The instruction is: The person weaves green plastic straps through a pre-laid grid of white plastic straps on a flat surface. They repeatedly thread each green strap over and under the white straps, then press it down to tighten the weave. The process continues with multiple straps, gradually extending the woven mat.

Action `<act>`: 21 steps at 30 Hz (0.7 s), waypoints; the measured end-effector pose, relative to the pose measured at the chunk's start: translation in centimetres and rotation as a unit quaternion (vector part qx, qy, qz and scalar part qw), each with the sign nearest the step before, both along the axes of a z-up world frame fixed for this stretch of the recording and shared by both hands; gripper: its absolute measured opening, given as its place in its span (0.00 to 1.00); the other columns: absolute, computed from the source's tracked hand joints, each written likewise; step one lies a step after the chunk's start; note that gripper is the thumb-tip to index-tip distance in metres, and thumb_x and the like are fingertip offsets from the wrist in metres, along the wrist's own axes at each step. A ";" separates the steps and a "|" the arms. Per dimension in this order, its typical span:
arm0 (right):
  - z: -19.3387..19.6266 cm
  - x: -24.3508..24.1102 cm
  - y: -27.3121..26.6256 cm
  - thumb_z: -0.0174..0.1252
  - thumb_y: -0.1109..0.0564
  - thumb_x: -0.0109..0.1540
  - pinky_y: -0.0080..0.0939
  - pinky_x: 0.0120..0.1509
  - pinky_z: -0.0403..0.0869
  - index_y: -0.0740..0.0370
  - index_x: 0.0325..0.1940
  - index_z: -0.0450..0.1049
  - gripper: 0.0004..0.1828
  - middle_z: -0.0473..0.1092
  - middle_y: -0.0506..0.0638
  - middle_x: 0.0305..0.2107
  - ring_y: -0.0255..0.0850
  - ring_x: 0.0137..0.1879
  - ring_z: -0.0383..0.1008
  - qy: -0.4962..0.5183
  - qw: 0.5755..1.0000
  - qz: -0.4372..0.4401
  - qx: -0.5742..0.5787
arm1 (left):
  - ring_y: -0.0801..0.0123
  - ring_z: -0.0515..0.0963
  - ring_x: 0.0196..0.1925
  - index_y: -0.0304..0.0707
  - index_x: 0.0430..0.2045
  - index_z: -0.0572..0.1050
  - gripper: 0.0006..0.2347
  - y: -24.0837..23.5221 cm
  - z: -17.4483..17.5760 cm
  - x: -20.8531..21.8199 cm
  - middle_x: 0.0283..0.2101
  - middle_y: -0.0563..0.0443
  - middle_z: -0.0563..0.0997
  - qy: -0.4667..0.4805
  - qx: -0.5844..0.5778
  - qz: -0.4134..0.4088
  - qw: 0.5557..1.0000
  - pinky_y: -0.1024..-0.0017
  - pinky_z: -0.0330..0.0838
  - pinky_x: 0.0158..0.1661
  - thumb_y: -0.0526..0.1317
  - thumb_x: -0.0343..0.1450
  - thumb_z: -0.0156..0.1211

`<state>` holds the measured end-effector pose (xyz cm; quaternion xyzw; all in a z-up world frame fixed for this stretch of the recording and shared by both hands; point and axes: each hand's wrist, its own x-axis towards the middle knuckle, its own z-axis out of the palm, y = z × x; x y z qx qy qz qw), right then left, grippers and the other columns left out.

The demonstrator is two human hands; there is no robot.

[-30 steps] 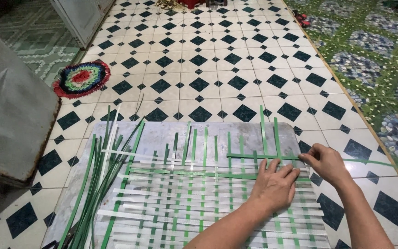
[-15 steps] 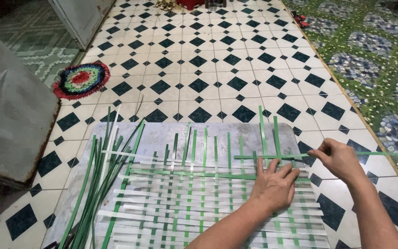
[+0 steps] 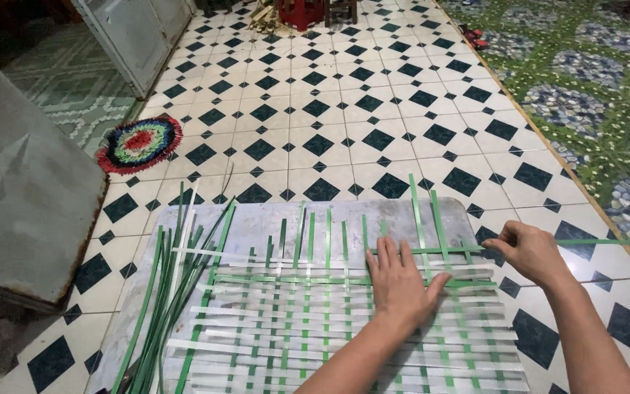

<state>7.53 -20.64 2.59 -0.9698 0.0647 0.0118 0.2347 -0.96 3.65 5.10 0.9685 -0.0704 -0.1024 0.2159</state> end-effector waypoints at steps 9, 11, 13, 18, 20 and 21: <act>-0.2 0.5 1.0 0.68 0.49 0.56 0.41 0.34 0.65 0.60 0.25 0.72 0.16 0.72 0.51 0.20 0.41 0.28 0.68 0.011 1.000 0.011 0.022 | 0.46 0.28 0.74 0.28 0.67 0.40 0.39 0.6 -4.1 -0.4 0.72 0.31 0.35 -0.079 -0.032 -0.024 0.996 0.50 0.19 0.66 0.65 0.71 0.27; -0.4 0.7 1.4 0.69 0.49 0.55 0.41 0.32 0.63 0.61 0.22 0.71 0.17 0.70 0.51 0.17 0.41 0.26 0.66 -0.001 0.998 0.019 0.057 | 0.48 0.24 0.74 0.29 0.67 0.37 0.40 0.9 -3.1 -0.3 0.72 0.33 0.31 -0.037 -0.030 -0.023 0.999 0.52 0.16 0.66 0.65 0.70 0.26; -0.7 0.4 1.7 0.66 0.49 0.58 0.41 0.34 0.63 0.62 0.25 0.75 0.15 0.73 0.52 0.19 0.41 0.28 0.68 0.029 0.997 0.014 0.064 | 0.48 0.23 0.74 0.31 0.68 0.36 0.39 1.0 -3.1 -0.5 0.72 0.34 0.30 -0.036 -0.032 -0.024 0.999 0.50 0.14 0.65 0.65 0.70 0.23; 0.7 -0.8 1.8 0.58 0.52 0.62 0.43 0.44 0.70 0.62 0.37 0.78 0.11 0.77 0.53 0.31 0.43 0.38 0.75 0.065 0.993 0.019 0.097 | 0.46 0.36 0.73 0.28 0.66 0.47 0.34 1.5 -5.1 0.0 0.70 0.32 0.44 -0.124 -0.136 -0.008 0.983 0.50 0.27 0.67 0.60 0.72 0.34; 1.2 -1.1 1.4 0.56 0.51 0.62 0.44 0.52 0.75 0.61 0.45 0.78 0.14 0.79 0.54 0.40 0.45 0.47 0.79 0.085 0.993 0.017 0.079 | 0.43 0.44 0.73 0.27 0.64 0.55 0.32 2.9 -4.2 -0.3 0.69 0.30 0.54 -0.195 -0.204 0.000 0.959 0.49 0.37 0.67 0.56 0.72 0.42; 1.1 -1.2 0.8 0.56 0.50 0.62 0.47 0.53 0.74 0.62 0.47 0.78 0.16 0.79 0.55 0.42 0.47 0.49 0.78 0.095 0.992 0.005 0.084 | 0.47 0.52 0.71 0.29 0.63 0.57 0.26 4.1 -2.5 -0.9 0.67 0.35 0.59 -0.213 -0.181 0.026 0.960 0.53 0.42 0.68 0.47 0.73 0.43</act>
